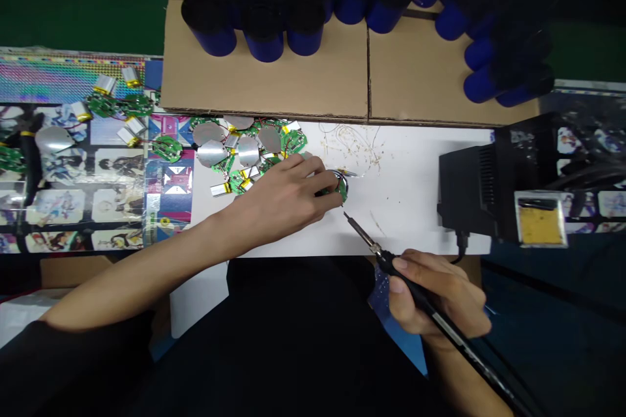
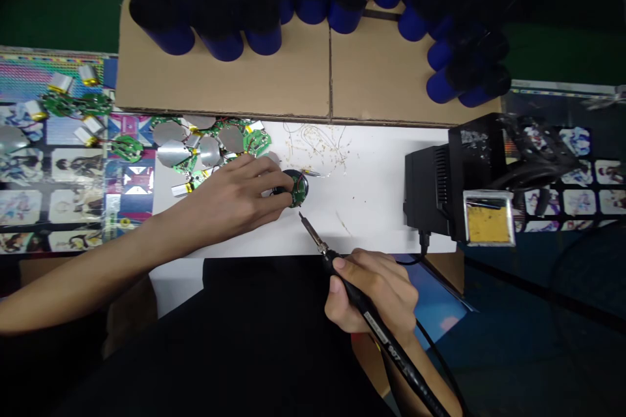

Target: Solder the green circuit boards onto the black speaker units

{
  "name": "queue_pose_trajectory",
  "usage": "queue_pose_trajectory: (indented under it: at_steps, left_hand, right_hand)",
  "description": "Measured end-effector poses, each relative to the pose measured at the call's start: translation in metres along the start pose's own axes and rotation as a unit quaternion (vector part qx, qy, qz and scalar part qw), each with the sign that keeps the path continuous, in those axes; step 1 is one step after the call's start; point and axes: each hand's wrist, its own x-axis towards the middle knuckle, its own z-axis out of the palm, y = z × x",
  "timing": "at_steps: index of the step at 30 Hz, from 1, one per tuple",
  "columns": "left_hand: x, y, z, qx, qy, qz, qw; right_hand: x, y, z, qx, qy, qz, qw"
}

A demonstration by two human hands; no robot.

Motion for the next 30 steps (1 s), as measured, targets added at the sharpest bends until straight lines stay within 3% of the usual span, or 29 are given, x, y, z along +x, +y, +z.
queue_pose_trajectory:
  at_steps: [10, 13, 17, 25, 30]
  left_hand:
    - [0.001, -0.002, -0.001, 0.002, -0.001, 0.010, 1.000]
    - [0.000, -0.003, 0.000, -0.019, 0.000, 0.006, 1.000]
    - [-0.008, -0.004, 0.007, -0.086, 0.021, -0.033, 0.995]
    - [-0.016, 0.016, 0.039, -0.235, 0.081, -0.172, 0.953]
    - [-0.019, 0.009, 0.027, -0.325, 0.076, -0.198, 0.922]
  right_hand:
    - [-0.017, 0.012, -0.003, -0.002, 0.078, 0.072, 0.994]
    - [-0.026, 0.024, 0.001, 0.003, 0.115, 0.147, 0.982]
    - [-0.027, 0.044, 0.019, 0.071, 0.166, 0.270, 0.946]
    - [-0.026, 0.062, 0.044, 0.150, 0.144, 0.318, 0.925]
    - [-0.027, 0.065, 0.046, 0.151, 0.120, 0.337, 0.921]
